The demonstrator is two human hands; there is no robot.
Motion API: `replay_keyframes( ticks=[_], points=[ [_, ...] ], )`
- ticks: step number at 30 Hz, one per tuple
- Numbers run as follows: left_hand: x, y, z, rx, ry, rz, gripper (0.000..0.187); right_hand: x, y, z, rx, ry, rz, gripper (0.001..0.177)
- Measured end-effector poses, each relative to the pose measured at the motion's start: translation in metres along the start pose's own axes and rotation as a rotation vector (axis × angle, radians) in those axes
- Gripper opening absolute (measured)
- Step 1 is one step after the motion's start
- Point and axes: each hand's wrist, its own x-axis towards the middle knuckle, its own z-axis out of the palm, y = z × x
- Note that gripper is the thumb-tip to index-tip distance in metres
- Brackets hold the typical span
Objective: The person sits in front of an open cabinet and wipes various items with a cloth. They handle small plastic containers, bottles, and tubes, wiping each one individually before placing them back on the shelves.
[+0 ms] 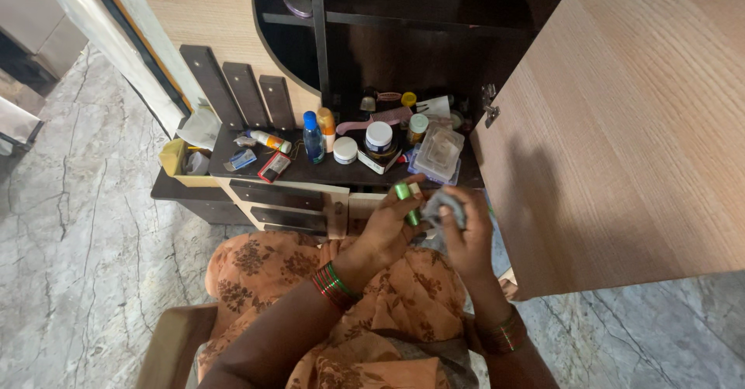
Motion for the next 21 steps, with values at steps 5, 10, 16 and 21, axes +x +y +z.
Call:
replay_keyframes(
  ticks=[5,10,16,21],
  points=[
    [0.001,-0.003,-0.005,-0.139,-0.05,-0.005,0.032,0.001,-0.015,0.001,-0.315,-0.032,-0.149,0.027],
    [0.002,-0.008,-0.011,-0.037,-0.11,0.037,0.022,0.003,-0.019,-0.002,-0.34,-0.026,-0.16,0.025],
    [-0.002,0.0,-0.007,-0.145,-0.113,0.041,0.025,0.002,-0.02,-0.002,-0.361,-0.104,-0.23,0.038],
    [-0.004,0.003,-0.004,-0.188,-0.235,0.003,0.032,0.004,-0.019,-0.003,-0.458,-0.16,-0.334,0.044]
  ],
)
